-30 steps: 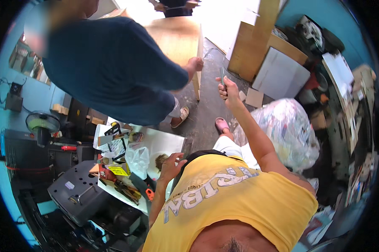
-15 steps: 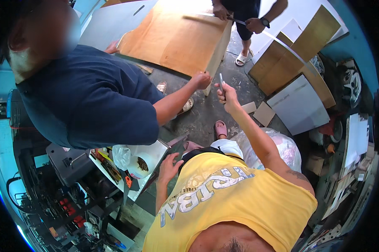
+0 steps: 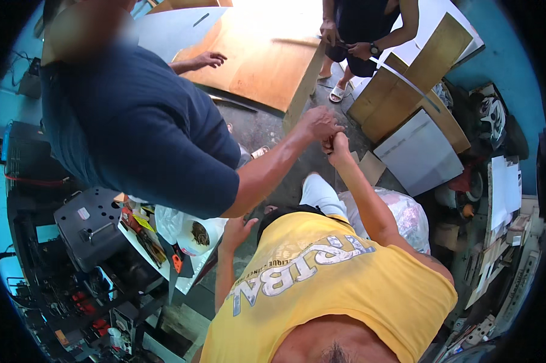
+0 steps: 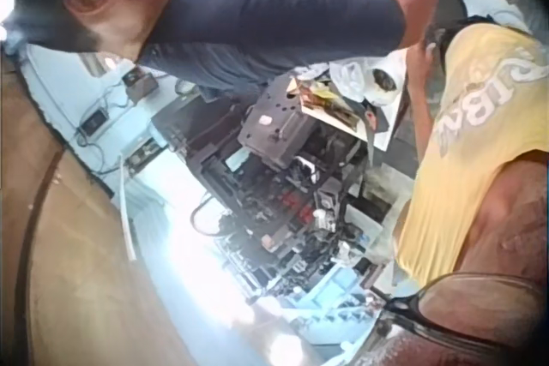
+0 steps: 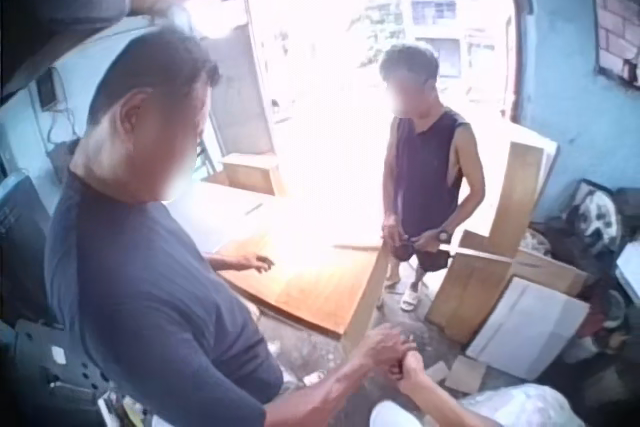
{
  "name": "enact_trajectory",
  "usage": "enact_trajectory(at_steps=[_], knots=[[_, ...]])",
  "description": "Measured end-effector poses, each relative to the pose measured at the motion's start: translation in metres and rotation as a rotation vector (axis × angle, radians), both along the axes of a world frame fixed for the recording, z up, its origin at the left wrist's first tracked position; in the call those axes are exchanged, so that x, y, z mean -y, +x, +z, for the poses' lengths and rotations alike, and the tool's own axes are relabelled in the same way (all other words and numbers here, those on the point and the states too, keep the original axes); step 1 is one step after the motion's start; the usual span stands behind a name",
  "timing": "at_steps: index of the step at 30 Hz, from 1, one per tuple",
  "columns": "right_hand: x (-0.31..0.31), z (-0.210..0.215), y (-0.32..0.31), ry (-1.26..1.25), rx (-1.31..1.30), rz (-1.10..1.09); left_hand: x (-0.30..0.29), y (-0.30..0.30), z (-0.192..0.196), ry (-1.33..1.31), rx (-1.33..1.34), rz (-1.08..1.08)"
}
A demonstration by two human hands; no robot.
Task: The person fits wooden boards and a grey sheet onto a wooden stand with others. They then measure and mark the sheet, align a long metal ruler, and hold down the sheet and ruler while cutting it with a utility knife.
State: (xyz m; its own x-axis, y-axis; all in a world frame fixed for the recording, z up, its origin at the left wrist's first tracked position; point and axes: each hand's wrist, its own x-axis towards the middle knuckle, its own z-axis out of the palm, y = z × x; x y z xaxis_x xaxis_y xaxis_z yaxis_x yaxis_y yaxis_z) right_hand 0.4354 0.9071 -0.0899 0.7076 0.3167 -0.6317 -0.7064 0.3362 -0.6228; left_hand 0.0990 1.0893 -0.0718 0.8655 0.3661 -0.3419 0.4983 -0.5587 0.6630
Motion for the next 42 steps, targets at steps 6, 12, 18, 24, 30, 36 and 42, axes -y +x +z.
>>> enact_trajectory(at_steps=[6,12,18,24,30,36,42], knots=[[-0.005,0.003,0.0,0.199,0.056,0.214,0.007,-0.027,-0.018,0.086,0.055,-0.005],[-0.054,0.036,0.04,0.232,0.372,0.498,0.051,-0.011,-0.01,-0.043,-0.135,0.313],[-0.051,0.004,0.058,0.063,0.391,0.689,0.09,0.03,-0.014,-0.062,-0.198,0.249],[0.007,-0.062,0.041,-0.219,0.386,0.895,0.115,0.049,-0.006,-0.047,-0.271,0.369],[0.056,-0.101,0.053,-0.335,0.5,1.05,0.129,0.051,-0.007,-0.019,-0.308,0.355],[0.068,-0.107,0.07,-0.465,0.575,0.905,0.112,0.047,-0.014,-0.003,-0.265,0.244],[0.067,-0.087,0.057,-0.514,0.501,0.747,0.086,0.03,-0.02,-0.044,-0.235,0.295]])
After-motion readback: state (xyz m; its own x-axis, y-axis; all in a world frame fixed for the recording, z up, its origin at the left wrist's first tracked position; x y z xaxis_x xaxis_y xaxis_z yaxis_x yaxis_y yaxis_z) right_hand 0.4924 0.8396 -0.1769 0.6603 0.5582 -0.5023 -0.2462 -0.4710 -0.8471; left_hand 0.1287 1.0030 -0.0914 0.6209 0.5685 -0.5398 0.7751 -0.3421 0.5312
